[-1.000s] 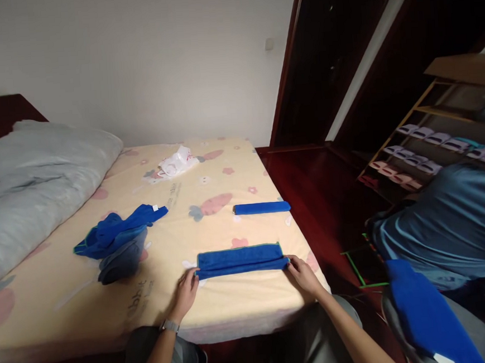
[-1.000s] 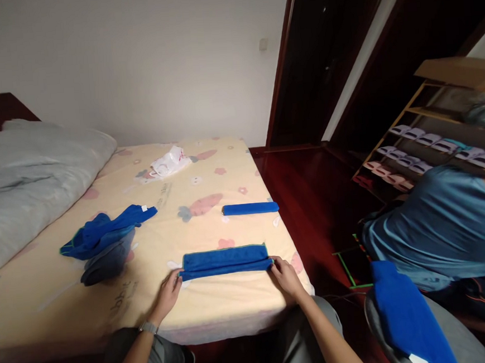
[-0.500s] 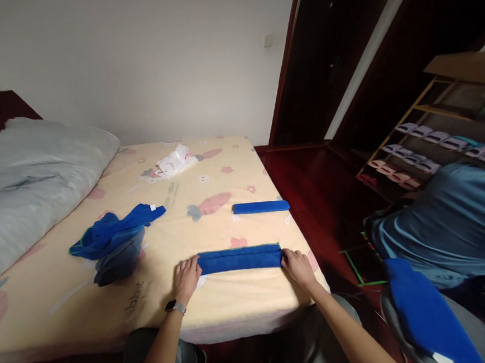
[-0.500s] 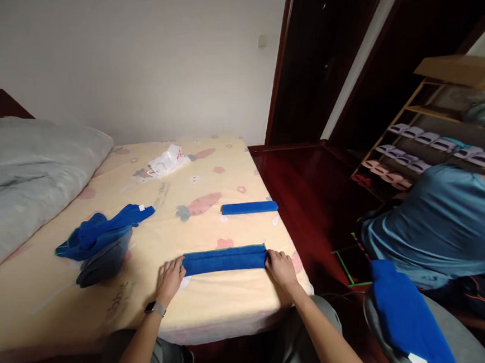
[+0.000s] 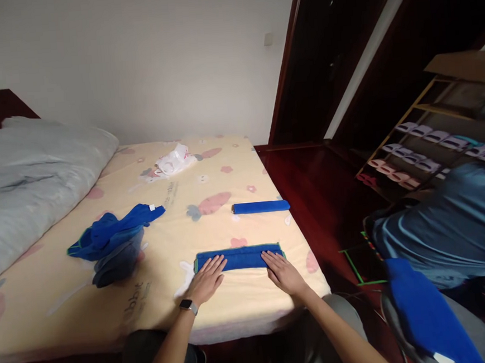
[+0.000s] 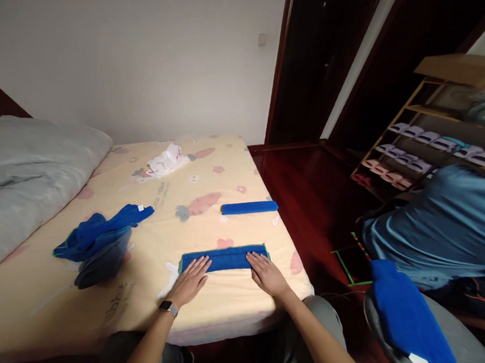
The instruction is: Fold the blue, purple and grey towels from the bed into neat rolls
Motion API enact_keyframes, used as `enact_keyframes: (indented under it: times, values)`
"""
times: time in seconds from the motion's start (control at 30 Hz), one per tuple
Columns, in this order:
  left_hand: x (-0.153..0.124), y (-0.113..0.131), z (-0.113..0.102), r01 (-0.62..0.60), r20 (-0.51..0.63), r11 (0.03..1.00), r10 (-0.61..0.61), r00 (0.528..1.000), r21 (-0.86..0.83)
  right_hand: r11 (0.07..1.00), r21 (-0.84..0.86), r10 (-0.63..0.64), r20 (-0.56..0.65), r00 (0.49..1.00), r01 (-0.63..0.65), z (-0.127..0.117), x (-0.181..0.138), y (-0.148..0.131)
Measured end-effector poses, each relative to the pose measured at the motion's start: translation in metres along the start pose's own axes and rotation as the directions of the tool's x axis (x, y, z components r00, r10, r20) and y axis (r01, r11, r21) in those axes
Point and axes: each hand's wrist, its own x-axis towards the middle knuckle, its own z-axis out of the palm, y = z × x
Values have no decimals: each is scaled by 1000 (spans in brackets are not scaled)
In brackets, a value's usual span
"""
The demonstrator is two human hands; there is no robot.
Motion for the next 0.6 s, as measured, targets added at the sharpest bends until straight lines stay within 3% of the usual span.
enact_keyframes:
  times: [0.17,0.37,0.5,0.6]
  values:
    - [-23,-32,-4,48,-27,998,-49,998,-51,992,114,48,-1,999,-48,-11,-9,28]
    - [-37,-52,-2,159,-123,960,-190,974,-229,898,332,312,-20,950,-288,-15,-13,42]
    - [-30,-60,-6,311,-189,845,-423,886,-435,784,475,429,51,902,-400,-20,-3,53]
    - [-18,-65,-9,454,-131,704,-607,784,-546,716,534,459,125,879,-450,-27,11,62]
